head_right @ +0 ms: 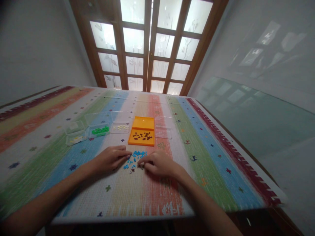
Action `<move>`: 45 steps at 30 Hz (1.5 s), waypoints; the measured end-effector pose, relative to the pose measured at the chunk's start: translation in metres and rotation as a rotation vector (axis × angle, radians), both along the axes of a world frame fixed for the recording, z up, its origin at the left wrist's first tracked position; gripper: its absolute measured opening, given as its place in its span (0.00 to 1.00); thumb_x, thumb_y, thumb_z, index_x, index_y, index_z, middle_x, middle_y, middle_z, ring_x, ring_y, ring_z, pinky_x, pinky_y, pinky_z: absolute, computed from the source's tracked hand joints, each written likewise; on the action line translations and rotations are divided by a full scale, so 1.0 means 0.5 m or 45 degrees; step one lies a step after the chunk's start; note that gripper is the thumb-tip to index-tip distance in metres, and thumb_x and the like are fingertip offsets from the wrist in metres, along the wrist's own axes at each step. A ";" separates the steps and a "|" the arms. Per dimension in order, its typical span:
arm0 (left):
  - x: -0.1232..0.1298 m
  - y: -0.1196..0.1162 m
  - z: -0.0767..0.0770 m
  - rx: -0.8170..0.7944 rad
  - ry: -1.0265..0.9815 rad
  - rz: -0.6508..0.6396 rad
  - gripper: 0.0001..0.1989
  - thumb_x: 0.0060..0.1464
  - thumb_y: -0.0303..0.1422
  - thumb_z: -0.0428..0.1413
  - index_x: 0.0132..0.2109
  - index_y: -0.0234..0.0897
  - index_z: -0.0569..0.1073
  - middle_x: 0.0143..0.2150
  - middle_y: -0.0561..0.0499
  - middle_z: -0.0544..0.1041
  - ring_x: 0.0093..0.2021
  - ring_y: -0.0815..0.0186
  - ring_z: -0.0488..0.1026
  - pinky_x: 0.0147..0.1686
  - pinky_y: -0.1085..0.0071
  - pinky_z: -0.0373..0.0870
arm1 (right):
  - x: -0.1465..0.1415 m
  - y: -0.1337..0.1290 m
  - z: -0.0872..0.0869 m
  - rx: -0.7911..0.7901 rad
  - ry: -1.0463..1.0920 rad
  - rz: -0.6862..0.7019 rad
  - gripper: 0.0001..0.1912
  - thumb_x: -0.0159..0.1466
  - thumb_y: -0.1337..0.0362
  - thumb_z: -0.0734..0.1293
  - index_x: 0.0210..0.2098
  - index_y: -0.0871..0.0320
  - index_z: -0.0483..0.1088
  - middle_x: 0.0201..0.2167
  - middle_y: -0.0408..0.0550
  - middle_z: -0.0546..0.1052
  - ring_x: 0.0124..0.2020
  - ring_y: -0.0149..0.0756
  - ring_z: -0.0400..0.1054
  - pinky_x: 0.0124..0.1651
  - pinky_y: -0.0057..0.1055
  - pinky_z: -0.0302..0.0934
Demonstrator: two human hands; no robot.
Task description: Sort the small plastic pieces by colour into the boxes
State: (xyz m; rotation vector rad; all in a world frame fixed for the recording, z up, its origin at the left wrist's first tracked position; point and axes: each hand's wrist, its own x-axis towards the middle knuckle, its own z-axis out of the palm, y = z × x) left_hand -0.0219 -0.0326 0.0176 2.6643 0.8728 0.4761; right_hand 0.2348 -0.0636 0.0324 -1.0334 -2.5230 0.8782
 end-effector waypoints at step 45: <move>0.019 0.003 -0.011 -0.133 -0.239 0.007 0.14 0.61 0.40 0.58 0.48 0.36 0.74 0.41 0.47 0.72 0.39 0.64 0.71 0.40 0.66 0.70 | 0.013 0.034 -0.004 0.158 -0.169 -0.212 0.15 0.63 0.74 0.61 0.37 0.58 0.79 0.36 0.48 0.79 0.37 0.35 0.71 0.45 0.32 0.60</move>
